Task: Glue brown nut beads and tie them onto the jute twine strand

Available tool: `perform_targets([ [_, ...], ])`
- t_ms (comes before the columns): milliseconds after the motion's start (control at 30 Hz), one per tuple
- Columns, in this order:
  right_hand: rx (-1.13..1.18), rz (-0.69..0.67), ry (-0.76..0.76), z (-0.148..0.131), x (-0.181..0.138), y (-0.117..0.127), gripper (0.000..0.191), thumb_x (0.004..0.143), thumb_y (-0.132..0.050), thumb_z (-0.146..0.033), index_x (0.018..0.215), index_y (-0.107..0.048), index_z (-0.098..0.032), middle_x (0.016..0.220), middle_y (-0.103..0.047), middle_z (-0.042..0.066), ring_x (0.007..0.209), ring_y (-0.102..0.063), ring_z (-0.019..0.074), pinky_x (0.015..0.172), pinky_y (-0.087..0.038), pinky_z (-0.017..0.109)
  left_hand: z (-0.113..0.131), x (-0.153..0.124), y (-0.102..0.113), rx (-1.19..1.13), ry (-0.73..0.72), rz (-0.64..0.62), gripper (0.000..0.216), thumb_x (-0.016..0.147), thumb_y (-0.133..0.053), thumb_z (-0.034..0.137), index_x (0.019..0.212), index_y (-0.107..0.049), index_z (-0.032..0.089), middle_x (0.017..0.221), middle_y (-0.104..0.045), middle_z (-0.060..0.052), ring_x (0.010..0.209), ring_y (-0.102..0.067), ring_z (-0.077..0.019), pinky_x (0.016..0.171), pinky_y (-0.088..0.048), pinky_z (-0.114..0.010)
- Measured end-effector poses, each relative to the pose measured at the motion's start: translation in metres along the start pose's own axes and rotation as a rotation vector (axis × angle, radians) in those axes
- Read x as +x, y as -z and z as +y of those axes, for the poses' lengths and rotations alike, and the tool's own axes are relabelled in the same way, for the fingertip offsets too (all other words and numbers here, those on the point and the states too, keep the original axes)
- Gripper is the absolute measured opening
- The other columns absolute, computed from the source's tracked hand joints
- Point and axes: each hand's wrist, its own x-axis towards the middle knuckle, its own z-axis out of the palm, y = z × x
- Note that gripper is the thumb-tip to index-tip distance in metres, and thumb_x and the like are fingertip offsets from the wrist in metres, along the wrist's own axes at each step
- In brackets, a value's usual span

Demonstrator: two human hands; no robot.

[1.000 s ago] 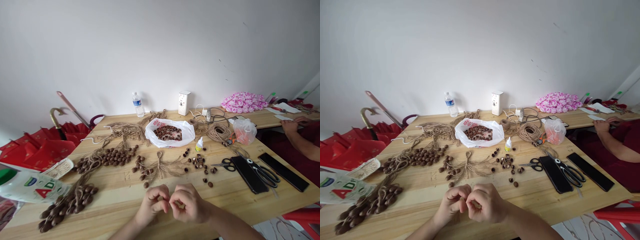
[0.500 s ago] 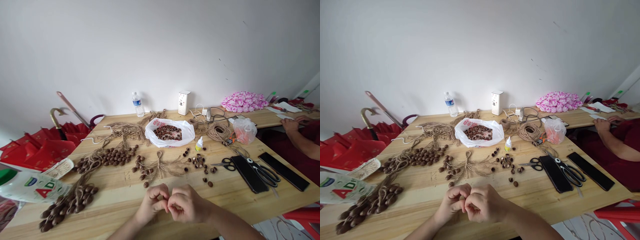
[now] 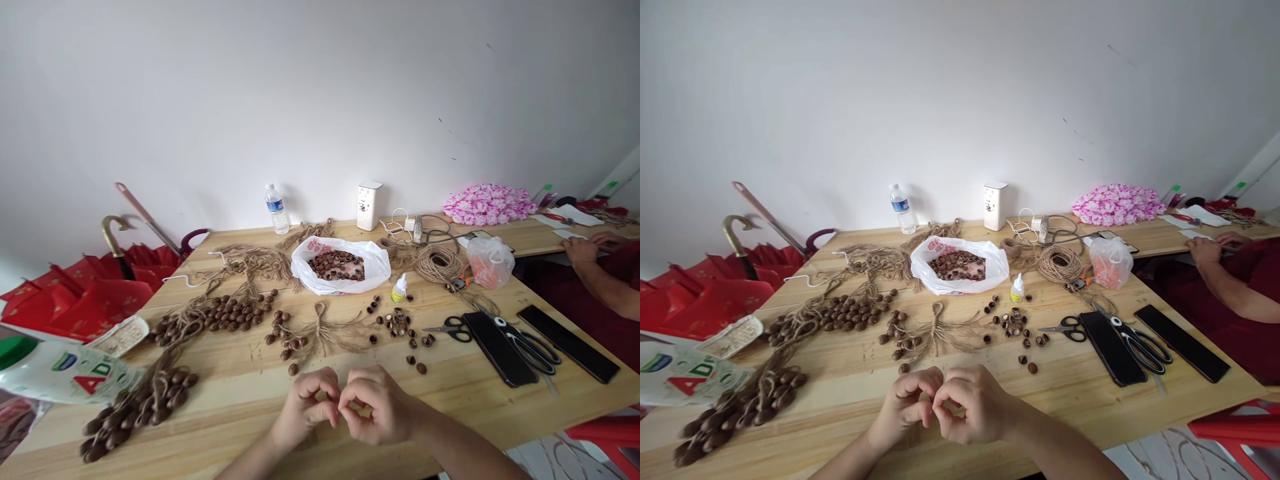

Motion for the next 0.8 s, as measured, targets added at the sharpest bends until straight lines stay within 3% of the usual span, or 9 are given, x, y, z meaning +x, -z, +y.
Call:
perform_targets([
  [200,-0.012,-0.082,0.028,-0.0001,0.0003,0.0015,0.01,0.075,-0.051,-0.011,0.073,-0.059,-0.018,0.057,-0.046,-0.003,0.047,-0.041,0.0078,0.047,-0.036,0.018,0.0021,0.0004,-0.0003,0.016,0.027,-0.015,0.021,0.062,-0.076,0.028,0.066,-0.06,0.015,0.063,-0.06,-0.002,0.06,-0.051,-0.0131,0.056,-0.04,-0.024],
  [467,-0.079,-0.01,0.033,0.0021,-0.0023,0.0004,0.008,0.075,-0.049,-0.012,0.07,-0.052,-0.018,0.055,-0.042,-0.004,0.046,-0.039,0.0088,0.047,-0.036,0.02,-0.0015,-0.0005,-0.0001,-0.01,0.031,-0.009,0.027,0.063,-0.073,0.038,0.067,-0.061,0.015,0.064,-0.06,-0.003,0.062,-0.052,-0.014,0.058,-0.04,-0.026],
  [800,-0.042,-0.083,0.063,0.0029,-0.0001,0.0013,0.009,0.079,-0.052,-0.013,0.074,-0.058,-0.017,0.055,-0.045,-0.004,0.045,-0.039,0.0076,0.046,-0.035,0.018,-0.0017,-0.0001,0.0001,-0.003,0.023,-0.026,0.025,0.062,-0.075,0.035,0.068,-0.06,0.015,0.063,-0.059,-0.002,0.062,-0.052,-0.0138,0.058,-0.04,-0.026],
])
